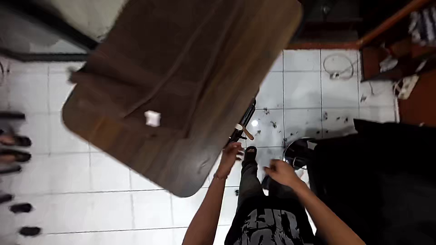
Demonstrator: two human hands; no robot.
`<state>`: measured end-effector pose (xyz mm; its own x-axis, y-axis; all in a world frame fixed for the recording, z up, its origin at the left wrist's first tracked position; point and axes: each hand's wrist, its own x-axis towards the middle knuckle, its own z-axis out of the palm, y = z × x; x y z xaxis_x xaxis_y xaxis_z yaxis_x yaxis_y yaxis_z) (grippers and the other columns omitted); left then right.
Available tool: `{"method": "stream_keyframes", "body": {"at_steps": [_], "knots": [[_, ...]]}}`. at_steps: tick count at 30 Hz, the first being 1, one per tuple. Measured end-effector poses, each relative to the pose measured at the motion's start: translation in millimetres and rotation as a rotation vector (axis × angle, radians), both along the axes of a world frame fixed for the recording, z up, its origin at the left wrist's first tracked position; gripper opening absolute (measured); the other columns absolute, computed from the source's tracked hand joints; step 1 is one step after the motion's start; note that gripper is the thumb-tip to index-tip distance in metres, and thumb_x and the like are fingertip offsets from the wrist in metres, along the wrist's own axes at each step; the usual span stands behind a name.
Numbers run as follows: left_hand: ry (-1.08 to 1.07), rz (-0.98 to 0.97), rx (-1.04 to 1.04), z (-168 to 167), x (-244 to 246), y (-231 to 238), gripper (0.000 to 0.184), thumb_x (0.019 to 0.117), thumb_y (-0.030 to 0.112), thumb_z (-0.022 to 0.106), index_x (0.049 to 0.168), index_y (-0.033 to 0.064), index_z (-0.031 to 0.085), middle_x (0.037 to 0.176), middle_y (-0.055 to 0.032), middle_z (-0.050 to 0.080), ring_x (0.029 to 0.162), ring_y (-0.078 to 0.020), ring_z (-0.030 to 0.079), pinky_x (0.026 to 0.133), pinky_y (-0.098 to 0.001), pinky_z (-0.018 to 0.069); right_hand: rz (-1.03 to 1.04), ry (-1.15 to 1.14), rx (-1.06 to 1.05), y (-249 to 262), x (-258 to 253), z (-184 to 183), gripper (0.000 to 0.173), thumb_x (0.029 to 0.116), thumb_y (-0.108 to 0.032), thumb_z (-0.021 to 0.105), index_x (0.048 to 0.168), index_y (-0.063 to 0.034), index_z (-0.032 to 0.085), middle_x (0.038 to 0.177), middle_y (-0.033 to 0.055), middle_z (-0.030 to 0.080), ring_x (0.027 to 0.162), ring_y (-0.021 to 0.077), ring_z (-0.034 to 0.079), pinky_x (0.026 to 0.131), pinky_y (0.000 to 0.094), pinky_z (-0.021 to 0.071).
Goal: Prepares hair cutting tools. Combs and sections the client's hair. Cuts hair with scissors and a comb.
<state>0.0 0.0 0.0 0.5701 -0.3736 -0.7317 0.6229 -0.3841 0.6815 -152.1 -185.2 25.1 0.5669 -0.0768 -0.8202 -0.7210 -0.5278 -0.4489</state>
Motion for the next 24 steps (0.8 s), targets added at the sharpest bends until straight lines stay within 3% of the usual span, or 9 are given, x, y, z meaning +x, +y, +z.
{"method": "stream_keyframes", "body": {"at_steps": [4,7,8,11,13,15,17,19,24], "knots": [[-0.237,-0.128,0.461,-44.7,60.2,-32.7,0.049,0.1085,0.040,0.048,0.122,-0.0042,0.063,0.100,-0.0195,0.067,0.077,-0.0265,0.062,0.072,-0.0465,0.0542,-0.455,0.249,0.009,-18.9,-170.8,-39.1,0.045,0.1034,-0.036,0.058,0.112,0.0069,0.068,0.103,0.0281,0.070,0.098,0.0429,0.069,0.091,0.0651,0.0505],[-0.317,-0.227,0.703,-60.8,85.0,-53.5,0.062,0.1048,0.052,0.051,0.107,-0.0075,0.070,0.103,-0.0278,0.068,0.093,-0.0401,0.066,0.086,-0.0612,0.0507,-0.799,0.363,-0.024,1.3,-261.7,-46.3,0.042,0.1048,-0.031,0.059,0.116,0.0087,0.065,0.094,0.0260,0.070,0.080,0.0359,0.069,0.080,0.0556,0.0553],[-0.329,-0.220,0.706,-59.4,89.5,-59.4,0.056,0.1047,0.047,0.054,0.105,-0.0073,0.070,0.100,-0.0257,0.069,0.090,-0.0370,0.066,0.084,-0.0581,0.0519,-0.884,0.393,-0.041,9.6,-281.3,-47.8,0.040,0.1047,-0.031,0.060,0.115,0.0073,0.066,0.088,0.0224,0.070,0.073,0.0306,0.068,0.073,0.0505,0.0558],[-0.250,0.008,0.539,-40.3,100.3,-70.9,0.030,0.1059,0.030,0.053,0.108,0.0024,0.065,0.081,-0.0029,0.057,0.054,-0.0080,0.044,0.048,-0.0251,0.0407,-1.128,0.423,-0.015,35.5,-306.3,-52.6,0.032,0.1064,-0.028,0.058,0.112,0.0022,0.066,0.071,0.0092,0.065,0.054,0.0138,0.059,0.053,0.0320,0.0505],[-0.168,0.089,0.412,-31.2,107.6,-64.2,0.024,0.1064,0.028,0.049,0.114,0.0098,0.063,0.081,0.0019,0.059,0.050,-0.0029,0.044,0.043,-0.0191,0.0370,-1.203,0.413,0.028,48.0,-306.0,-57.8,0.031,0.1070,-0.027,0.056,0.112,0.0017,0.065,0.070,0.0075,0.065,0.053,0.0120,0.058,0.051,0.0298,0.0494],[-0.226,-0.133,0.482,-21.0,107.0,-44.0,0.036,0.1091,0.035,0.043,0.130,0.0134,0.063,0.101,-0.0016,0.071,0.066,-0.0085,0.056,0.058,-0.0263,0.0441,-1.186,0.367,0.065,48.7,-296.5,-62.3,0.031,0.1071,-0.025,0.056,0.114,0.0032,0.064,0.076,0.0100,0.066,0.059,0.0146,0.059,0.056,0.0335,0.0505],[-0.398,-0.356,0.715,-18.4,102.8,-23.4,0.037,0.1094,0.028,0.046,0.130,0.0026,0.064,0.116,-0.0173,0.071,0.093,-0.0281,0.069,0.081,-0.0470,0.0551,-1.187,0.316,0.082,49.8,-281.8,-63.6,0.030,0.1068,-0.025,0.055,0.112,0.0028,0.065,0.076,0.0095,0.066,0.059,0.0145,0.060,0.056,0.0334,0.0512],[-0.427,-0.594,0.912,-16.8,98.7,-13.4,0.038,0.1056,0.021,0.050,0.136,-0.0006,0.060,0.129,-0.0273,0.064,0.121,-0.0417,0.062,0.103,-0.0593,0.0472,-1.191,0.276,0.081,45.5,-265.9,-65.5,0.028,0.1069,-0.025,0.055,0.110,0.0016,0.065,0.073,0.0069,0.065,0.057,0.0121,0.060,0.055,0.0308,0.0510],[-0.467,-0.634,0.859,-36.7,107.7,-19.7,0.067,0.0991,0.014,0.059,0.161,0.0117,0.032,0.131,-0.0304,0.062,0.121,-0.0475,0.061,0.102,-0.0636,0.0461,-1.183,0.225,0.061,26.6,-244.0,-64.8,0.026,0.1066,-0.022,0.055,0.112,0.0017,0.064,0.077,0.0077,0.066,0.059,0.0122,0.059,0.057,0.0312,0.0511]]}}
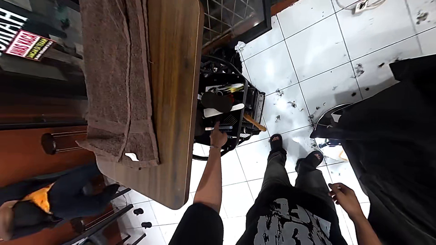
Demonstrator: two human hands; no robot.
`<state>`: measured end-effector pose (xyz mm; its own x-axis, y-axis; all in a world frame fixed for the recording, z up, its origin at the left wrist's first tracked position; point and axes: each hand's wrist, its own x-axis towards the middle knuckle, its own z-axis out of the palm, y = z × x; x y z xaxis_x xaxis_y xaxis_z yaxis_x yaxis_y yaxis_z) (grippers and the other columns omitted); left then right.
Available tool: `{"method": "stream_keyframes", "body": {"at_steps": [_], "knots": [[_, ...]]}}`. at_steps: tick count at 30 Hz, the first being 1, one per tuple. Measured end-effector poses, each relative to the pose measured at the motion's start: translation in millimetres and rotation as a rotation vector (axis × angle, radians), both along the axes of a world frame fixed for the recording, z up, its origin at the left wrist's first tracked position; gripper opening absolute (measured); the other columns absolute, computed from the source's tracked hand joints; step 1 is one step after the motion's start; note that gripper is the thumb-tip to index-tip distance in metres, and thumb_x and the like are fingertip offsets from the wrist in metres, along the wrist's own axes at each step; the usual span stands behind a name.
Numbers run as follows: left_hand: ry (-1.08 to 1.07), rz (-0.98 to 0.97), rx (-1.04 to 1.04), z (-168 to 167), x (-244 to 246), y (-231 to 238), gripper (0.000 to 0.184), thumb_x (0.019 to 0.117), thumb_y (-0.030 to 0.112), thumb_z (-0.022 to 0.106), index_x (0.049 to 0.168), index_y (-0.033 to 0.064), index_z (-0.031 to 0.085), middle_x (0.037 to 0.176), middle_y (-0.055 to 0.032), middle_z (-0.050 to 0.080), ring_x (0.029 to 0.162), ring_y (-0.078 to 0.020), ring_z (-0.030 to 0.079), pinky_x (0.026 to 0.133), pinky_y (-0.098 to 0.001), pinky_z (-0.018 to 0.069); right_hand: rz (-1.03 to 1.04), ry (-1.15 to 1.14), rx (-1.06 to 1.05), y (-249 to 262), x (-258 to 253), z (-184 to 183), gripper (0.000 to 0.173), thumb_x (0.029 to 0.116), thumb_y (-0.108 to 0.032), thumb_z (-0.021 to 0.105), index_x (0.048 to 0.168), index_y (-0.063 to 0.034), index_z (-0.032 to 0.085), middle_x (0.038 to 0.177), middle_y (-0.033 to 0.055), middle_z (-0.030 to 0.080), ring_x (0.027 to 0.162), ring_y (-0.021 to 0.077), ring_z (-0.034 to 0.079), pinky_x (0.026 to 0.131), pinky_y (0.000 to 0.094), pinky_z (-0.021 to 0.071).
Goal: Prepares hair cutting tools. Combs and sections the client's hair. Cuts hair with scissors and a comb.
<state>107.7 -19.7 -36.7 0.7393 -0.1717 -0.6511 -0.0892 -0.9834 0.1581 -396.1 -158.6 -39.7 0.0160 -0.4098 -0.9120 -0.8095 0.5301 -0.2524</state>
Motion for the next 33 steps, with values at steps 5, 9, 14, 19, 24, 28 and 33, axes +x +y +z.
{"method": "stream_keyframes", "body": {"at_steps": [5,9,14,19,24,28,33], "knots": [[-0.335,0.003,0.008,14.3,16.8,-24.1,0.054,0.1000,0.037,0.059,0.147,0.0130,0.053,0.136,-0.0272,0.060,0.128,-0.0471,0.056,0.100,-0.0664,0.0452,-0.036,0.027,-0.032,-6.0,-0.6,4.8,0.023,0.1068,-0.020,0.055,0.110,0.0009,0.064,0.076,0.0069,0.067,0.057,0.0105,0.061,0.054,0.0281,0.0506],[-0.397,-0.119,-0.180,-5.3,39.0,-56.1,0.060,0.1000,0.038,0.054,0.157,0.0255,0.043,0.162,-0.0261,0.028,0.145,-0.0500,0.031,0.107,-0.0722,0.0284,-0.001,0.073,0.009,-0.9,-7.0,3.7,0.023,0.1070,-0.020,0.056,0.109,0.0006,0.064,0.077,0.0073,0.067,0.058,0.0109,0.061,0.055,0.0282,0.0502],[-0.285,-0.007,-0.067,0.4,7.4,-25.7,0.062,0.1004,0.058,0.052,0.131,0.0064,0.064,0.154,-0.0275,0.040,0.138,-0.0465,0.044,0.108,-0.0641,0.0396,-0.035,0.087,0.026,5.3,-6.7,-1.8,0.024,0.1072,-0.021,0.055,0.110,0.0015,0.064,0.079,0.0100,0.067,0.060,0.0141,0.061,0.057,0.0320,0.0515],[-0.176,0.029,0.129,11.6,3.3,-23.7,0.059,0.0919,0.048,0.073,0.127,0.0011,0.064,0.154,-0.0292,0.036,0.135,-0.0458,0.046,0.106,-0.0555,0.0448,0.022,0.058,0.044,6.0,9.0,-13.9,0.025,0.1062,-0.020,0.056,0.110,0.0028,0.066,0.079,0.0107,0.066,0.063,0.0155,0.061,0.062,0.0353,0.0527],[-0.156,0.091,0.103,5.3,13.3,-35.8,0.067,0.0890,0.054,0.075,0.130,0.0019,0.060,0.153,-0.0331,0.035,0.130,-0.0492,0.050,0.100,-0.0584,0.0482,-0.003,-0.001,0.027,-5.0,34.1,-13.9,0.024,0.1065,-0.017,0.052,0.110,0.0035,0.063,0.079,0.0089,0.065,0.061,0.0132,0.060,0.059,0.0317,0.0522],[-0.138,0.190,-0.058,3.5,19.1,-32.0,0.067,0.0890,0.047,0.078,0.128,-0.0036,0.059,0.148,-0.0365,0.038,0.133,-0.0508,0.045,0.106,-0.0591,0.0427,0.001,0.010,0.033,-10.6,39.0,-14.0,0.023,0.1069,-0.017,0.052,0.109,0.0023,0.063,0.080,0.0081,0.065,0.061,0.0116,0.060,0.058,0.0298,0.0514],[-0.034,0.725,-0.574,14.3,26.2,-19.5,0.041,0.1021,0.026,0.062,0.131,-0.0022,0.054,0.116,-0.0223,0.063,0.097,-0.0303,0.064,0.078,-0.0469,0.0559,0.236,-0.084,0.081,-19.3,88.5,-6.2,0.036,0.1091,-0.021,0.047,0.104,0.0058,0.069,0.083,0.0140,0.067,0.070,0.0204,0.063,0.071,0.0423,0.0549]]}}
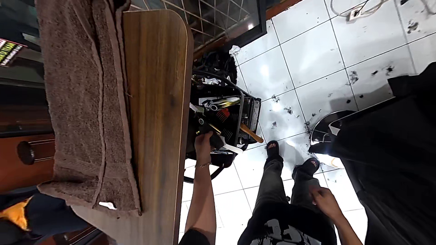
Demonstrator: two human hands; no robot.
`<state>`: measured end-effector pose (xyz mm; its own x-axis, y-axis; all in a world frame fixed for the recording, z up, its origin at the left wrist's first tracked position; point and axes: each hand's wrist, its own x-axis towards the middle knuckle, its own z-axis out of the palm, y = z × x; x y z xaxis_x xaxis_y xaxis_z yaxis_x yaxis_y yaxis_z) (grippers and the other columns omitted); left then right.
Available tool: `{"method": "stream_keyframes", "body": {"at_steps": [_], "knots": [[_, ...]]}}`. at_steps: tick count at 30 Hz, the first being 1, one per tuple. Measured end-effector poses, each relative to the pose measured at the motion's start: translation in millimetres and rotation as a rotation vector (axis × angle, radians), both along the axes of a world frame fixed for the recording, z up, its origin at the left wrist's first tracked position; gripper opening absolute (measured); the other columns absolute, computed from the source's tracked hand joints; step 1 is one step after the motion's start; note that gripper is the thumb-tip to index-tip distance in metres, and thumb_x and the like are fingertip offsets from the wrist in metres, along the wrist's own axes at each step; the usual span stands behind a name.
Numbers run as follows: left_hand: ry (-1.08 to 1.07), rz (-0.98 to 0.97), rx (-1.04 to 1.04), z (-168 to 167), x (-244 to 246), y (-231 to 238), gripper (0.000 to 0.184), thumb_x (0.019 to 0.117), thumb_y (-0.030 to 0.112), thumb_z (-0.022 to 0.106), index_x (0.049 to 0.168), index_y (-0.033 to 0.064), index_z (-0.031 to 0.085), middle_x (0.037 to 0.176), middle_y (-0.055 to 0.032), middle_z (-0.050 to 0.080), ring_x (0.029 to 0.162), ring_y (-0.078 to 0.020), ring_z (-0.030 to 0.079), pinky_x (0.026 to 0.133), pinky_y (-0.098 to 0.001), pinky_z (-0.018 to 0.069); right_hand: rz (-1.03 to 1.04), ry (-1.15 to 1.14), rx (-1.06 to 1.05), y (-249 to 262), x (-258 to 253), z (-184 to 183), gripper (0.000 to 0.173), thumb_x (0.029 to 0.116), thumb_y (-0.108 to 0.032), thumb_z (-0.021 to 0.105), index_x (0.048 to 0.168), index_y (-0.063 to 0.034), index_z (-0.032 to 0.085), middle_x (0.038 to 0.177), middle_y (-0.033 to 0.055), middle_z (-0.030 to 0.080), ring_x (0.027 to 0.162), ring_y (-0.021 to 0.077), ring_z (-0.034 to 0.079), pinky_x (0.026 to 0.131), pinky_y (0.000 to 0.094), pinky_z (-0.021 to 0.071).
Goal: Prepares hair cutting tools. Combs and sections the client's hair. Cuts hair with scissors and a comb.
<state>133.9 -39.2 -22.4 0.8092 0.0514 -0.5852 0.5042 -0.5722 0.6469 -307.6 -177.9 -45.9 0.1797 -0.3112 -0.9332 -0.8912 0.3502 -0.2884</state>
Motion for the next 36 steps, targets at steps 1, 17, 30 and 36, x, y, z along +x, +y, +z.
{"method": "stream_keyframes", "body": {"at_steps": [1,17,30,36], "knots": [[-0.015,0.118,-0.132,6.9,0.8,4.1,0.038,0.1048,0.024,0.055,0.134,0.0000,0.053,0.117,-0.0195,0.063,0.098,-0.0278,0.064,0.079,-0.0462,0.0563,0.078,-0.100,0.022,-5.2,27.2,2.3,0.033,0.1091,-0.017,0.045,0.110,0.0069,0.068,0.090,0.0176,0.069,0.077,0.0251,0.067,0.077,0.0461,0.0567],[-0.137,0.130,-0.490,58.4,-146.4,36.7,0.025,0.0899,0.010,0.058,0.115,0.0094,0.056,0.098,0.0047,0.069,0.087,-0.0035,0.069,0.076,-0.0231,0.0600,1.090,-0.408,-0.641,-48.8,544.2,-1.1,0.025,0.0964,0.003,0.057,0.119,-0.0005,0.068,0.119,0.0215,0.067,0.111,0.0400,0.065,0.082,0.0550,0.0541],[-0.146,0.098,-0.420,54.6,-132.3,25.9,0.026,0.0928,0.013,0.051,0.117,0.0051,0.056,0.101,0.0027,0.068,0.090,-0.0060,0.068,0.080,-0.0271,0.0602,1.104,-0.612,-0.628,-65.6,498.2,53.2,0.034,0.0984,-0.016,0.059,0.131,-0.0092,0.063,0.119,0.0204,0.068,0.112,0.0432,0.064,0.083,0.0663,0.0502],[-0.224,0.008,-0.175,-0.2,-51.5,-18.9,0.041,0.1048,0.018,0.053,0.139,-0.0033,0.048,0.126,-0.0179,0.059,0.107,-0.0197,0.062,0.090,-0.0396,0.0543,0.449,-0.822,-0.345,-86.0,272.3,58.7,0.020,0.1080,-0.017,0.047,0.108,-0.0058,0.063,0.082,0.0076,0.061,0.072,0.0189,0.059,0.065,0.0417,0.0501]]}}
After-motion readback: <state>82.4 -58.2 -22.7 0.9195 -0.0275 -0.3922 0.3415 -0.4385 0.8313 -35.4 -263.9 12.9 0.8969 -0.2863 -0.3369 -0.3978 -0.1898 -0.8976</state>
